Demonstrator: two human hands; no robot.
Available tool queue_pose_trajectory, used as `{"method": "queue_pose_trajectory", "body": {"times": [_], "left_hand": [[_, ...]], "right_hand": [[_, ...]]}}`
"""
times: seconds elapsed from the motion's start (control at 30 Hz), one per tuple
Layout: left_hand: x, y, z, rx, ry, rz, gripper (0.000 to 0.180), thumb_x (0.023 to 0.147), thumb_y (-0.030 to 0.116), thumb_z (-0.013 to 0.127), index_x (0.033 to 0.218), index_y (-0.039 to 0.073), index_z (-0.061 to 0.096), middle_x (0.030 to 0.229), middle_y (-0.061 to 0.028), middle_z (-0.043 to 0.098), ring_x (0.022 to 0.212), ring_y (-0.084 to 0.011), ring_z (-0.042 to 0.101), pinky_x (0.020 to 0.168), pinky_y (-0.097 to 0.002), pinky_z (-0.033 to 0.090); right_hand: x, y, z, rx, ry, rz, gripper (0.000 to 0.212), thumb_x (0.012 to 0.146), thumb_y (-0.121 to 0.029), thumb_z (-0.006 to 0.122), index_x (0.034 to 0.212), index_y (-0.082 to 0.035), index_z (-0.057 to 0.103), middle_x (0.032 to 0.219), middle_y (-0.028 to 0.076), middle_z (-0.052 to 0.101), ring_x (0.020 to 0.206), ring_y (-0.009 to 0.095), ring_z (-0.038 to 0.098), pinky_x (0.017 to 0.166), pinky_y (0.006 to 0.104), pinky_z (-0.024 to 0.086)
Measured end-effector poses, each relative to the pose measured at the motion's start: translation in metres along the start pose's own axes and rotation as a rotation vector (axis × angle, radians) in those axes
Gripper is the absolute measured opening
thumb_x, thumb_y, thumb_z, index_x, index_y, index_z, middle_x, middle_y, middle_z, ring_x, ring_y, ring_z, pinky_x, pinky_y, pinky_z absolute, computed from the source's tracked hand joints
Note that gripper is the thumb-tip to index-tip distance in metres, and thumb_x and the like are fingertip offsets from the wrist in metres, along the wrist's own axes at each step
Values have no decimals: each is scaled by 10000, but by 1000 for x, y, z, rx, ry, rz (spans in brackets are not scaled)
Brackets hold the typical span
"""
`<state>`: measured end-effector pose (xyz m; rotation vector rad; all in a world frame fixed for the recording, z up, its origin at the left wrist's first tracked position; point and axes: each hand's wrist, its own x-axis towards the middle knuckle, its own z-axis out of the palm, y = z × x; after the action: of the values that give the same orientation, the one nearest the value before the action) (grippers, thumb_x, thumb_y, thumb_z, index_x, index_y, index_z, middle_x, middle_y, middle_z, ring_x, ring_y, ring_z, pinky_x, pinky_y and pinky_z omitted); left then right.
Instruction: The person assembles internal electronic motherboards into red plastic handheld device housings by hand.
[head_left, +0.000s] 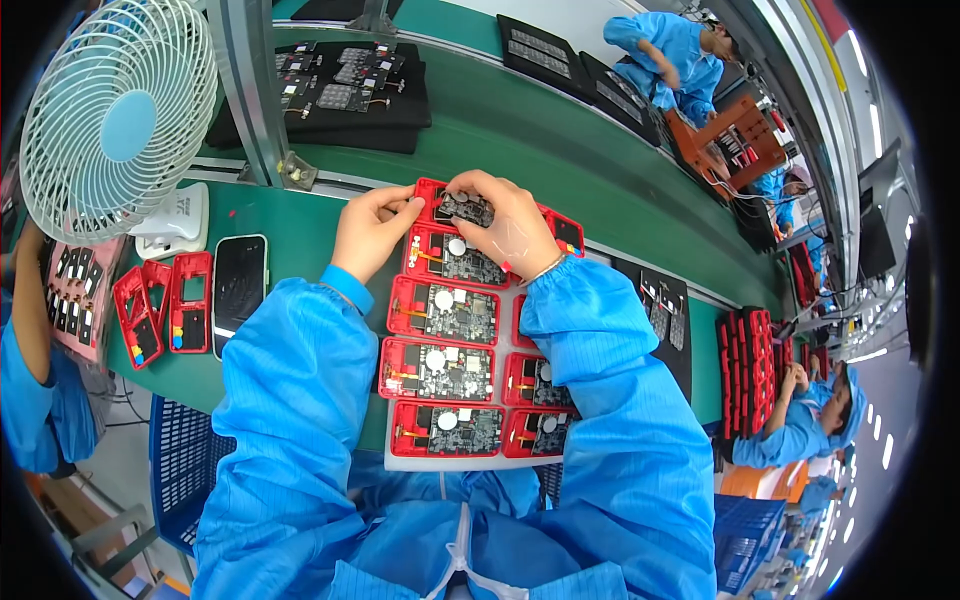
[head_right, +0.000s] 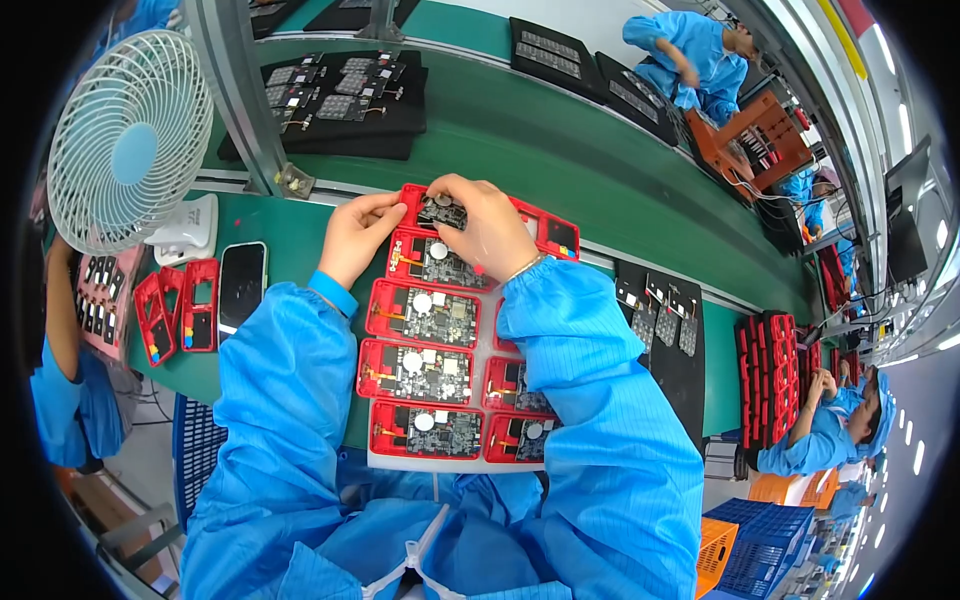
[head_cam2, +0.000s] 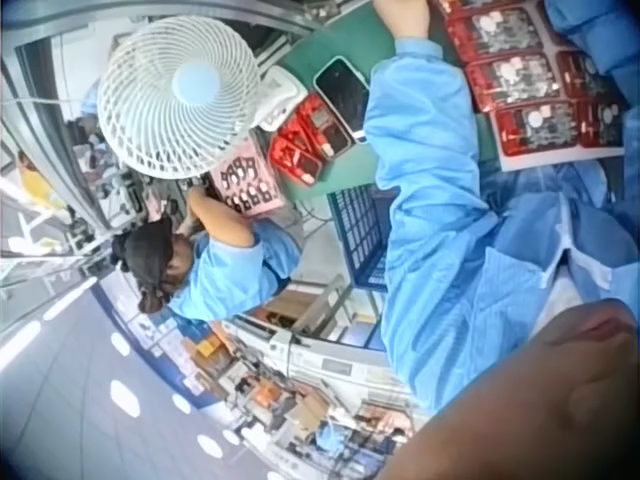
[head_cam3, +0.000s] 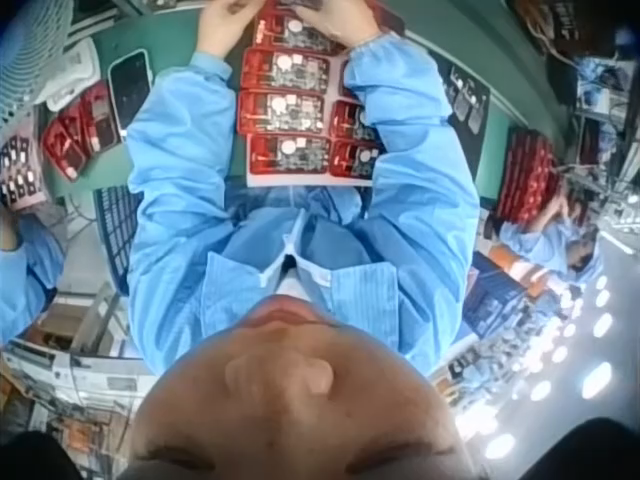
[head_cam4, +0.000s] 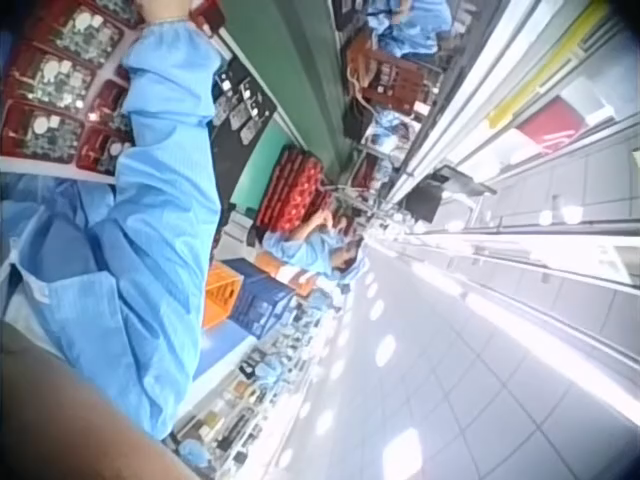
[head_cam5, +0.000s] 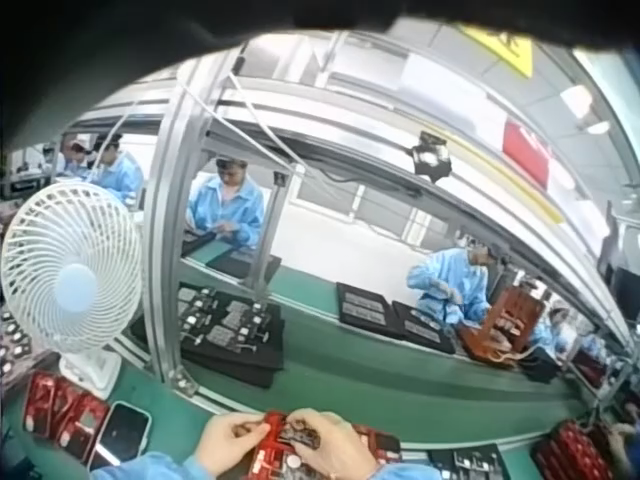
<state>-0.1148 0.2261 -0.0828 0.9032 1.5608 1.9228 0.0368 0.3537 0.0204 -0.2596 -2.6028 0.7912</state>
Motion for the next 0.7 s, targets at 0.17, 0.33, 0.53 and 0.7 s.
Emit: {"method": "queue_pose_trajectory", "body": {"times": [0.17, 0.33, 0.53, 0.7], "left_hand": [[-1, 6, 0, 16, -7, -21, 309, 905, 160, 742, 1150, -25, 706, 848, -5, 700, 714, -35, 597, 663, -209, 499], [0, 2, -2, -20, -12, -29, 300, 902, 154, 745, 1142, -24, 710, 849, -3, 700, 722, -37, 604, 665, -211, 505], [0, 4, 1, -39, -9, -47, 296, 896, 146, 752, 1131, -29, 710, 851, -7, 700, 729, -43, 609, 667, -212, 508], [-1, 1, -2, 8, 19, -35, 296, 892, 145, 756, 1124, -33, 710, 841, -12, 699, 725, -47, 612, 670, -217, 513]], "right_hand": [[3, -6, 2, -148, -15, -51, 351, 779, -59, 766, 1106, -76, 638, 1033, 154, 700, 989, 342, 676, 857, 400, 547], [9, -1, 1, -66, -47, -12, 409, 770, -118, 797, 1142, -70, 633, 1020, 170, 705, 964, 347, 684, 845, 409, 546], [2, 9, -24, -18, -78, -41, 387, 733, -221, 847, 1061, -69, 708, 1009, 140, 720, 949, 312, 693, 862, 372, 539], [2, -8, -19, -293, -98, -106, 137, 820, -159, 756, 921, -67, 754, 928, 103, 739, 858, 276, 683, 881, 379, 498]]}}
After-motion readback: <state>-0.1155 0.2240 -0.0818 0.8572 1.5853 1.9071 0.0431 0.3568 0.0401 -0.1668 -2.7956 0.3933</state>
